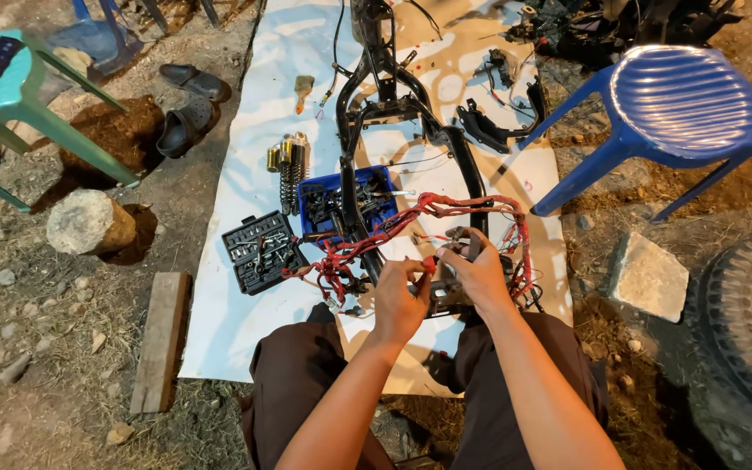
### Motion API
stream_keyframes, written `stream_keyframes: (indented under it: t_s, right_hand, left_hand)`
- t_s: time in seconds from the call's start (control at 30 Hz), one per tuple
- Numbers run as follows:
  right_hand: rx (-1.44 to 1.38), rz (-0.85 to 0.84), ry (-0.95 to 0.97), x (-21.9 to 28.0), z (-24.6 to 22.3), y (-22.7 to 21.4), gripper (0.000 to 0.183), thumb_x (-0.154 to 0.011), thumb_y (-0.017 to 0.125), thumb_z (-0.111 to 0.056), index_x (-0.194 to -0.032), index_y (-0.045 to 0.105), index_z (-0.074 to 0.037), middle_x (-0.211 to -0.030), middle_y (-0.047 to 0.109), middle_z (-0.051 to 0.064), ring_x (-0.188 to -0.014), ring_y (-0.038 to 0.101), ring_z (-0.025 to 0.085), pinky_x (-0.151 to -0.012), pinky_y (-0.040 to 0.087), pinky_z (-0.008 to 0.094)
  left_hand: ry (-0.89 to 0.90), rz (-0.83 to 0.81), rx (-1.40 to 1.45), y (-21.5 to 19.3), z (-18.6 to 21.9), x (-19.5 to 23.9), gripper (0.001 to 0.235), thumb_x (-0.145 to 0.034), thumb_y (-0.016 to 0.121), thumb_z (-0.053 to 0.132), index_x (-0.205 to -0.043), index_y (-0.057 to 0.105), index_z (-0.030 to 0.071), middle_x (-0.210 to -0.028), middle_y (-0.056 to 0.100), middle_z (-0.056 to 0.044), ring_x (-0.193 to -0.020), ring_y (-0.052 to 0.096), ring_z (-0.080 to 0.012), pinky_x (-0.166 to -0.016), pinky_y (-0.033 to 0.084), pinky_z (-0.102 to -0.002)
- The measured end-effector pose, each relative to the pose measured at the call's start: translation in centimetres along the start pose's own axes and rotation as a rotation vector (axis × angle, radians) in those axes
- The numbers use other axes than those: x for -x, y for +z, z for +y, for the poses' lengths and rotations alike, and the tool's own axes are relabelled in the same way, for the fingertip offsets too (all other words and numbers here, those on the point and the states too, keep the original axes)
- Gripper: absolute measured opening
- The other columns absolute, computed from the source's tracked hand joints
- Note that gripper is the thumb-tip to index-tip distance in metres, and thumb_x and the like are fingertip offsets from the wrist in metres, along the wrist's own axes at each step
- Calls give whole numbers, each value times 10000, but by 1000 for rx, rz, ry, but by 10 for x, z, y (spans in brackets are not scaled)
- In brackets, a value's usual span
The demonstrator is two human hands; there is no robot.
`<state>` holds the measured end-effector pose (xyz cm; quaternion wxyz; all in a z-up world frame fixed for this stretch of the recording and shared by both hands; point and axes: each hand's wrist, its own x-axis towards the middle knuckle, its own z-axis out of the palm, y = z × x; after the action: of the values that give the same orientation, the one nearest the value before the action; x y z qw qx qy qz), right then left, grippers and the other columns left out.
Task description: The person sits on the ground and works on a motorcycle wiring harness, stripping wire ends and twisting them together by hand. The person handles the red and black wires and a black plastic connector, organizing the bundle on a white sheet.
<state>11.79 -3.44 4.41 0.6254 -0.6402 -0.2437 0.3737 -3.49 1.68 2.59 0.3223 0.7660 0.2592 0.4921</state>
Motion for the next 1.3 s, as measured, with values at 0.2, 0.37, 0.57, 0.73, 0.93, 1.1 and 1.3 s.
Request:
stream_keyframes:
  t_s: [0.2,0.37,0.57,0.73,0.93,1.1,1.3]
  right_hand:
    - [-55,7,-9,-3,11,2,390,-836,797,-117,-1174,613,-54,-866,709,27,-745,618,81,-651,471,241]
    - [-144,-17,11,-1,5,9,377,-840,776,-68,-1170,597,-38,-862,714,40,-750,652,106,-673,519,256]
    - [-130,-43,11,-7,24,9,240,-864,767,-49,-1059,632,-10,-877,719,46,-761,650,109,-670,522,255]
    - [-118,-35,58,-9,15,1,184,-882,783,-71,-1011,674,2,-870,697,45,-747,609,116,-651,503,267]
    - [-111,-11,49,-4,-9,-7,206,-857,782,-85,-1029,681,-36,-914,719,13,-814,628,89,-714,519,252]
    - [-155,30,62,-9,13,-22,285,-923,793,-105,-1165,687,4,-933,584,26,-768,488,115,-674,393,284]
    - [-140,15,84,11,-16,-2,375,-856,800,-181,-1155,676,8,-979,744,47,-827,677,85,-688,537,251]
  left_hand:
    - [262,58,-53,-6,11,-4,300,-829,778,-84,-1016,572,28,-996,696,-97,-804,626,-303,-699,519,-400]
    - [333,42,-24,-6,16,-1,321,-794,743,-144,-970,542,34,-991,691,-98,-783,617,-295,-681,514,-389]
    - [345,14,27,-2,19,9,346,-747,721,-180,-942,533,36,-982,699,-103,-750,602,-280,-654,510,-375]
    - [317,-14,-23,-3,17,14,336,-761,753,-123,-977,581,70,-929,673,-78,-769,609,-274,-679,507,-385]
    - [325,-152,-194,-16,54,-3,310,-874,769,111,-1151,636,68,-1012,711,-99,-1000,646,-331,-852,508,-450]
    - [195,-112,-118,-3,36,14,396,-918,698,50,-1305,617,74,-1144,727,-135,-1212,659,-401,-1076,490,-516]
    - [98,-109,-29,7,5,24,514,-878,716,-41,-1363,591,76,-1206,729,-149,-1091,717,-366,-1084,529,-503]
